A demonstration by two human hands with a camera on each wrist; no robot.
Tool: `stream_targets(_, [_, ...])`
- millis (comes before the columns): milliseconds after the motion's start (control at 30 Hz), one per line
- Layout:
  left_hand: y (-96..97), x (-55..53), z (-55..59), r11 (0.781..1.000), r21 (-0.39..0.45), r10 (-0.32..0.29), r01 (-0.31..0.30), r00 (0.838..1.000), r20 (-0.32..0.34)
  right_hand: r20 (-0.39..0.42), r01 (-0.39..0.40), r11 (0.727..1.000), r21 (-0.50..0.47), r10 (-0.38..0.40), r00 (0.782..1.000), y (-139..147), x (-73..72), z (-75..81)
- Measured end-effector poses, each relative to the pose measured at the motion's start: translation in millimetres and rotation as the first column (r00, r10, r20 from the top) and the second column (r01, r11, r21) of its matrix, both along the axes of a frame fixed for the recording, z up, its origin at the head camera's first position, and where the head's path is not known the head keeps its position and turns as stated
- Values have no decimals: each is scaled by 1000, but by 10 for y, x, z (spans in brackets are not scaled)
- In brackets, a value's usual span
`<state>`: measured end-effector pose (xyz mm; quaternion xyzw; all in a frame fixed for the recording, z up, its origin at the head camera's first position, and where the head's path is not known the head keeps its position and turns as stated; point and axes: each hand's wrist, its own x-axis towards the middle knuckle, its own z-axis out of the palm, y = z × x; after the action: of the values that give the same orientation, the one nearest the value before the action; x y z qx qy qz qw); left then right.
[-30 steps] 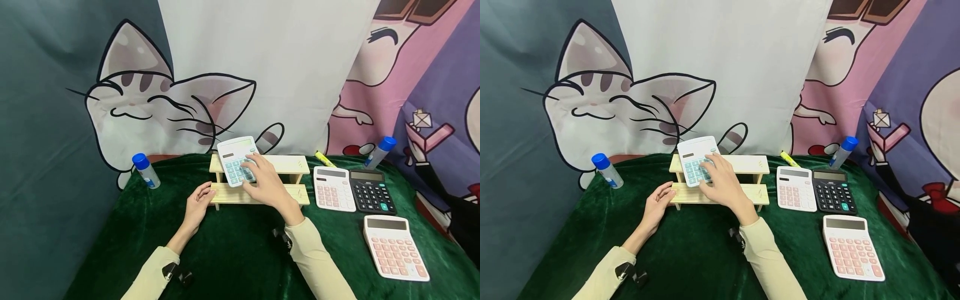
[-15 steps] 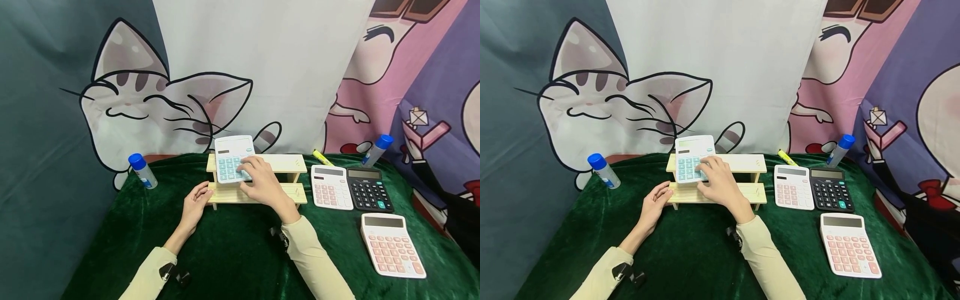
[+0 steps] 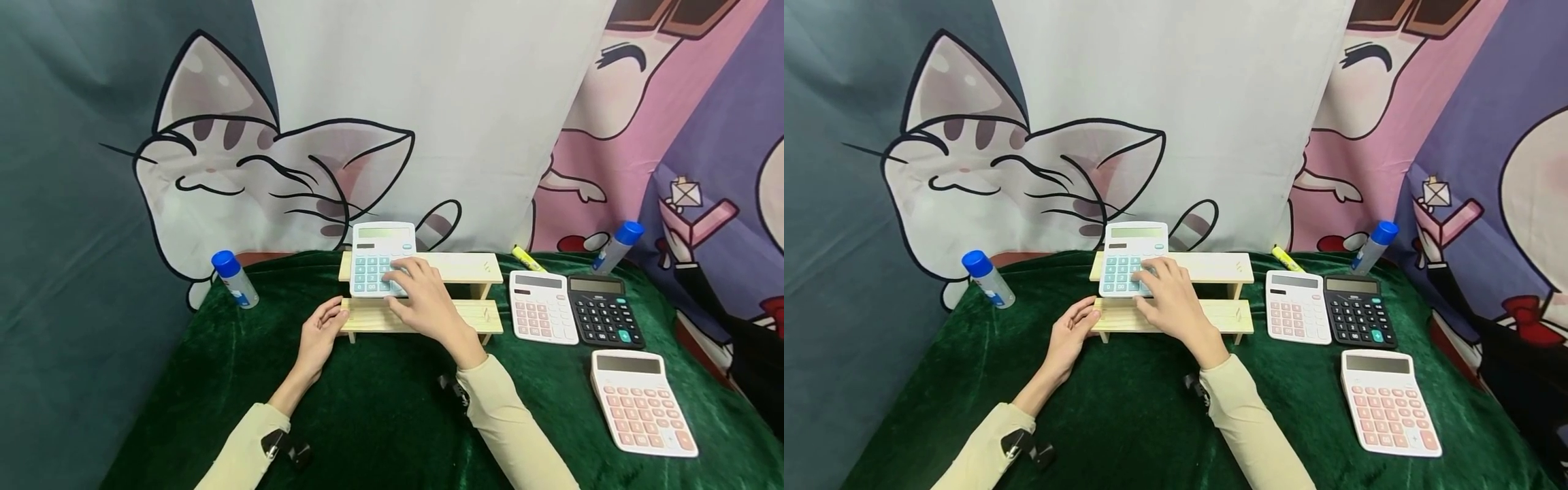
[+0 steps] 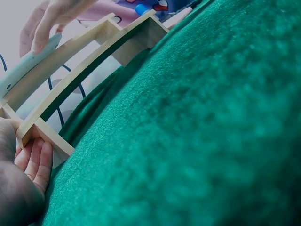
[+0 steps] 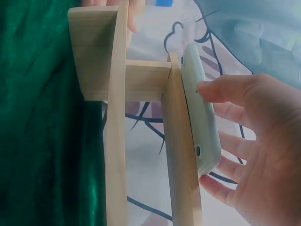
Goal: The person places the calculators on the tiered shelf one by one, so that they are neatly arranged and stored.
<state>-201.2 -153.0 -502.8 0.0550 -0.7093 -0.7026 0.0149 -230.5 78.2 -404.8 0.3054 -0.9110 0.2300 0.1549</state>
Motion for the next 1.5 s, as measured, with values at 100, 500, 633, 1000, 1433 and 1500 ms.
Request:
stream_targets(100, [-9,-3,-3,1000,-4,10,-10,1000,-7,-3,-6,1000,-17,6,1000,-12,2,4])
stream_targets(500, [11,0,-23,999,44,15,-14,1000,-17,-11,-23,990,-137,22,1000,310,168,91])
stream_targets(633, [19,12,-14,999,45,15,-14,1000,-7,-24,33,989,-144,-36,999,626,280,104])
stream_targets(1000, [16,7,-29,999,51,0,2,999,-34,36,238,969,-69,-236,971,1518,658,-83])
stream_targets(1433, [14,23,-34,999,40,7,-6,999,-35,139,457,889,-20,-450,882,2193,1134,-322])
stream_targets(1500, [15,18,-30,999,31,9,-8,999,-34,154,493,870,-11,-486,860,2266,1184,-324])
